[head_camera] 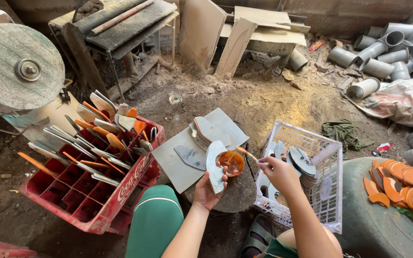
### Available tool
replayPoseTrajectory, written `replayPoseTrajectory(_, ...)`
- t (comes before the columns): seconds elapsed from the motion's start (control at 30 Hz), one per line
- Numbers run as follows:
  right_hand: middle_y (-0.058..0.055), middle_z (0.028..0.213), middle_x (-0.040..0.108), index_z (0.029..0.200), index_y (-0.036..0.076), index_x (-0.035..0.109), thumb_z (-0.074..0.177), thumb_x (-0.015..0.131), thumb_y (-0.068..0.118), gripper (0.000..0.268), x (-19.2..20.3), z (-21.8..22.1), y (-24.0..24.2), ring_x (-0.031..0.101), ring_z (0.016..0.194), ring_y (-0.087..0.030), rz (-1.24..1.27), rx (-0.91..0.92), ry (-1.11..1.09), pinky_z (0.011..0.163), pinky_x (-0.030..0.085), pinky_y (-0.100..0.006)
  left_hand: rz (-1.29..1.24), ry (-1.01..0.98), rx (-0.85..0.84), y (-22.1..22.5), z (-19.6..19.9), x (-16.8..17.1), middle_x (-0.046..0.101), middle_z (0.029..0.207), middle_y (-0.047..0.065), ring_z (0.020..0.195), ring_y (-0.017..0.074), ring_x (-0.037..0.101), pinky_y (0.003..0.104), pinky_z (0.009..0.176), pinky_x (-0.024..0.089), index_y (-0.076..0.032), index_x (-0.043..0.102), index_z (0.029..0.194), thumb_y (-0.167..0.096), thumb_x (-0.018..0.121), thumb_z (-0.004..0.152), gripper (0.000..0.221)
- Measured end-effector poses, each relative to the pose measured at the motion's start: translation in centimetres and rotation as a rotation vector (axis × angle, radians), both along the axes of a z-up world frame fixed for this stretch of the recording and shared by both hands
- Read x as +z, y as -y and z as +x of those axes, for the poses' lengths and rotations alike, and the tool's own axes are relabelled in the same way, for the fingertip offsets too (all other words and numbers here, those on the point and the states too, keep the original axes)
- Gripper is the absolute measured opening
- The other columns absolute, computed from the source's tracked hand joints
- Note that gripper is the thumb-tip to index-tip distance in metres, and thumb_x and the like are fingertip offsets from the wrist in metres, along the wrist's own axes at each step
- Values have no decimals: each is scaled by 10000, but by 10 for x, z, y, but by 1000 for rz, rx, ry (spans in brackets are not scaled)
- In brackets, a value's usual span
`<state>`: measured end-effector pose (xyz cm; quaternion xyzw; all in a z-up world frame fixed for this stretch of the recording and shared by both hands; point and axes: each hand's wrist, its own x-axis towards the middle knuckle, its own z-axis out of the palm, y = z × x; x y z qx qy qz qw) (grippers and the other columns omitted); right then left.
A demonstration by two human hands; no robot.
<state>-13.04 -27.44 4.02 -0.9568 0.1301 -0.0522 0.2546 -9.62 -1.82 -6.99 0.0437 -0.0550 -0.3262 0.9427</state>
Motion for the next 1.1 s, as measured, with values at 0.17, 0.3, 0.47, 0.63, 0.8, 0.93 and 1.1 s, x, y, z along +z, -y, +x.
replayPoseTrajectory(0.17,-46,850,759,1067,232,760,845,741,412,287,24,-3,-11,718,774,-252,-39,27,40,660,535,-398,16,51,2,5,4,1,639,1325,148,1060,232,696,367,915,608,-97,512,1406,-342,652,985,506)
replayPoseTrajectory(0.3,-75,816,745,1045,229,794,847,763,420,277,32,-7,-7,711,746,-233,-25,31,-100,690,542,-363,102,103,7,7,2,-2,658,1311,140,1060,215,696,364,916,601,-82,511,1418,-352,647,993,521)
replayPoseTrajectory(0.47,-43,725,711,1086,188,771,845,778,339,285,31,-8,-5,627,638,-165,156,37,-1,626,513,-321,235,68,-15,11,5,0,682,1279,137,1034,217,711,374,908,597,-50,532,1411,-351,632,986,531)
replayPoseTrajectory(0.63,-27,713,685,1065,157,774,862,779,302,249,12,2,-19,569,636,-134,282,118,-59,593,483,-320,244,104,-74,14,2,9,689,1256,139,1012,204,714,359,892,602,-55,536,1405,-359,626,983,527)
replayPoseTrajectory(0.8,-38,754,687,1054,123,752,871,791,279,244,-7,11,-21,582,633,-118,220,-25,78,595,474,-308,210,167,-102,10,0,19,690,1246,121,991,189,708,339,865,605,-56,527,1416,-363,608,1001,523)
replayPoseTrajectory(0.93,15,794,735,1009,119,768,870,764,233,179,-26,16,-28,576,620,-103,356,126,46,555,465,-285,268,158,-55,9,7,22,695,1227,129,981,202,716,347,848,608,-37,530,1411,-367,604,986,544)
replayPoseTrajectory(1.1,-18,734,633,1051,73,741,916,768,201,189,-38,19,-21,520,636,-87,486,34,178,544,424,-274,226,166,-123,9,15,25,696,1246,155,977,219,715,355,852,609,-31,534,1425,-367,603,1002,545)
